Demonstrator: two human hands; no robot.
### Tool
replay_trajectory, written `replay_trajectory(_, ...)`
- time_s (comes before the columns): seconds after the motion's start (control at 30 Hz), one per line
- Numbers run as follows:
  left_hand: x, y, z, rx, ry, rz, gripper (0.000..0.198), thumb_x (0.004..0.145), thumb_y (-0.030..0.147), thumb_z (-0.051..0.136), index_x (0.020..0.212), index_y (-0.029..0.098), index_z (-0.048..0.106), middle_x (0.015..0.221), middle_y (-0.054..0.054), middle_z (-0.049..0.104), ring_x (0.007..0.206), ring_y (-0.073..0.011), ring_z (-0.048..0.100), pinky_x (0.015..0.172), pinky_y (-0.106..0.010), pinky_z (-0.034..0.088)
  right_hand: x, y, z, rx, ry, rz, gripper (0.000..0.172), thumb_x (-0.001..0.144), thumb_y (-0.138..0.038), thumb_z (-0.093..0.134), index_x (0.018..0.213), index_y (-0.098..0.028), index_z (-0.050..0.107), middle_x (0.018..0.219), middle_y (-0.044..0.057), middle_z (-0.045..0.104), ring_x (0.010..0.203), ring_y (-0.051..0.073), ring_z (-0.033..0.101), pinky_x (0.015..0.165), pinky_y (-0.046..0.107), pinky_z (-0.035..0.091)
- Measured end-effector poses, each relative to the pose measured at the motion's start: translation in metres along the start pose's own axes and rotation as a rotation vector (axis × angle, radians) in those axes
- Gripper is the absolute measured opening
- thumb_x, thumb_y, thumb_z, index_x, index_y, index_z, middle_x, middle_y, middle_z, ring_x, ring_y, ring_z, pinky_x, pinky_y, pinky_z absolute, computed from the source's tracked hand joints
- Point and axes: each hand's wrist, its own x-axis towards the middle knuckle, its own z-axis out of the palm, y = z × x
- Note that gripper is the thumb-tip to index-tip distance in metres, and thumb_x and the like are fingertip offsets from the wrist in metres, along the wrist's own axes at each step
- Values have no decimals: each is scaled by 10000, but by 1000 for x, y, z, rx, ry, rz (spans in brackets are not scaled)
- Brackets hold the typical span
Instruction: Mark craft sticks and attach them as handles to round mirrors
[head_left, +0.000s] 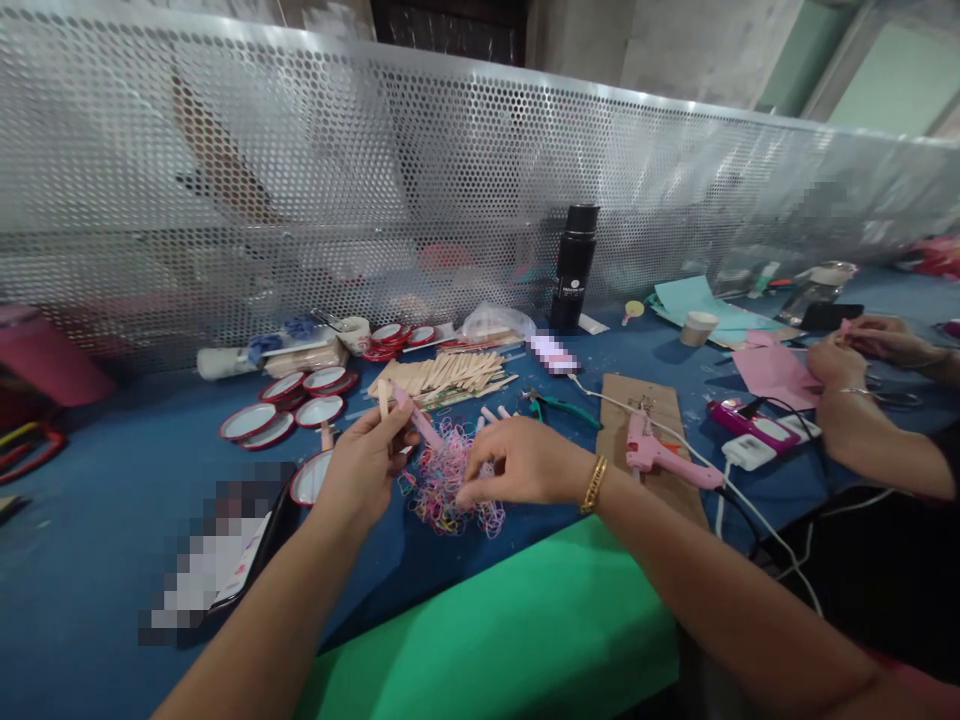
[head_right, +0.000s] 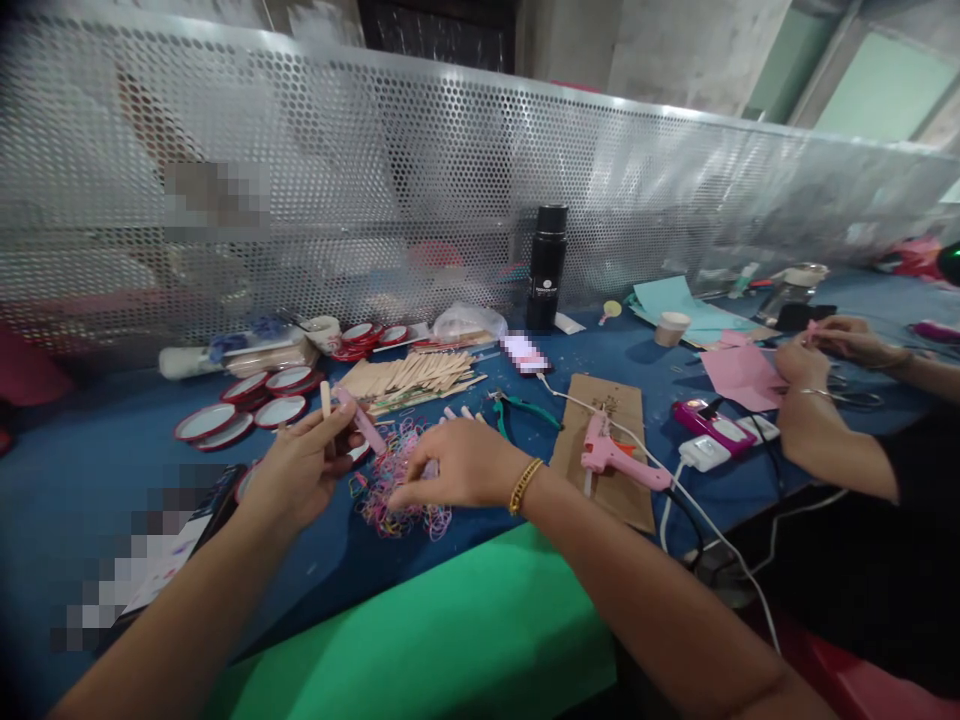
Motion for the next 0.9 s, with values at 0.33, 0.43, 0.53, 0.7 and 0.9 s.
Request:
replay_trajectory(0.33,-20,-25,15,-137,-208,-247,400,462,274,939,720,153,657,540,69,537,438,-34,414,362,-104,266,8,16,31,-649,345,-308,437,974,-248,555,1407,-204,592,915,73,680,793,224,588,671,354,447)
replay_trajectory(0.43,-22,-27,18,-151,-218,-255,355,502,285,922,695,153,655,571,56,547,455,-38,409,370,-120,268,5,18,33,-592,402,-327,402,1030,-293,494,1395,-155,588,912,90,720,788,228,634,688,360,486)
replay_trajectory(0.53,-22,-24,18,-164,-228,-219,314,580,319,890,767,138,714,664,23,597,520,-54,464,409,-140,326,4,17,30,-295,644,-219,309,1046,-337,496,1269,-184,646,1012,89,765,900,204,707,811,335,543)
replay_trajectory(0.7,-30,-29,21,-64,-306,-209,323,673,368,862,880,148,749,725,-5,627,645,-102,548,561,-183,431,9,16,31,181,877,7,103,940,-302,652,1022,-242,634,922,22,750,835,169,729,820,312,576)
replay_trajectory(0.9,-37,-36,22,345,-481,15,390,831,576,688,726,201,681,555,12,539,531,-144,436,515,-258,331,12,16,36,471,832,73,263,793,-264,740,1010,-245,593,983,20,728,860,176,737,853,345,595)
